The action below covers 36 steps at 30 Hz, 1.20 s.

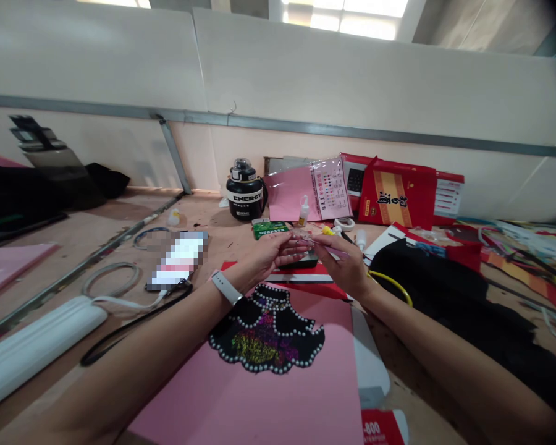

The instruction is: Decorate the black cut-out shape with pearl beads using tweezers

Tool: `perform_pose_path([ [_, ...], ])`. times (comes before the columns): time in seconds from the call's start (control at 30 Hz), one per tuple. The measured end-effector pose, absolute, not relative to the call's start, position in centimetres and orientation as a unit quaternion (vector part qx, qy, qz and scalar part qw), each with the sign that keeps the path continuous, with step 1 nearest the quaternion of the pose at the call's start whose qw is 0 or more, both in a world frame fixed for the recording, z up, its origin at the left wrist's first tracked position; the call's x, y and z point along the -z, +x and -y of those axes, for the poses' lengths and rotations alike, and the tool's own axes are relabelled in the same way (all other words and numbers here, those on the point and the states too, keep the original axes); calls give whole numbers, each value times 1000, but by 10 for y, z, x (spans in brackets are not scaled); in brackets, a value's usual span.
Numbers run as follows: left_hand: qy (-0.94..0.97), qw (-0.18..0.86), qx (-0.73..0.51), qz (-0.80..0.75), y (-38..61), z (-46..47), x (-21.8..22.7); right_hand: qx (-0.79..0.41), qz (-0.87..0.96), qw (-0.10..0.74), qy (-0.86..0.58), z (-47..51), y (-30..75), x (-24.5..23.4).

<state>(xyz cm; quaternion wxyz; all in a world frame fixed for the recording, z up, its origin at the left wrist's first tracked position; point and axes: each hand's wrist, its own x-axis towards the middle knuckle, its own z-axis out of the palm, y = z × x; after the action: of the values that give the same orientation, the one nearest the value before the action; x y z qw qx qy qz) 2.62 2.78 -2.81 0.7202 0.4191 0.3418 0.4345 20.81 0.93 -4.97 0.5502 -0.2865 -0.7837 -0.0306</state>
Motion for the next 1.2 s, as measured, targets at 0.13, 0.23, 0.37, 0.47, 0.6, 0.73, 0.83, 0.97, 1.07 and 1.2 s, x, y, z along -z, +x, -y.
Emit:
perform_pose_path([
  [0.13,415,730,-420,-344,26,-31,28,7,763,569,-307,-8,206,45],
  [0.23,419,734,-399,-356,25,-25,22,-27,741,586,-327,-2,207,38],
  [0.37,482,709,-362,-366,18,-7,11,-59,745,572,-337,23,218,30],
  [0.47,544,675,-314,-387,9,9,11,-93,758,545,-345,58,232,27],
  [0.6,596,640,-247,-418,2,34,18,-116,798,487,-334,106,245,33],
  [0.73,620,618,-204,-438,8,58,20,-95,821,469,-310,128,248,47],
  [0.83,616,621,-196,-443,15,68,22,-116,814,470,-321,128,251,58],
  [0.97,606,635,-175,-445,23,70,30,-143,798,473,-345,127,254,67],
  [1.07,601,635,-171,-454,27,71,35,-152,796,473,-346,126,255,69],
  [1.2,602,642,-165,-445,29,72,38,-135,804,480,-324,124,254,69],
])
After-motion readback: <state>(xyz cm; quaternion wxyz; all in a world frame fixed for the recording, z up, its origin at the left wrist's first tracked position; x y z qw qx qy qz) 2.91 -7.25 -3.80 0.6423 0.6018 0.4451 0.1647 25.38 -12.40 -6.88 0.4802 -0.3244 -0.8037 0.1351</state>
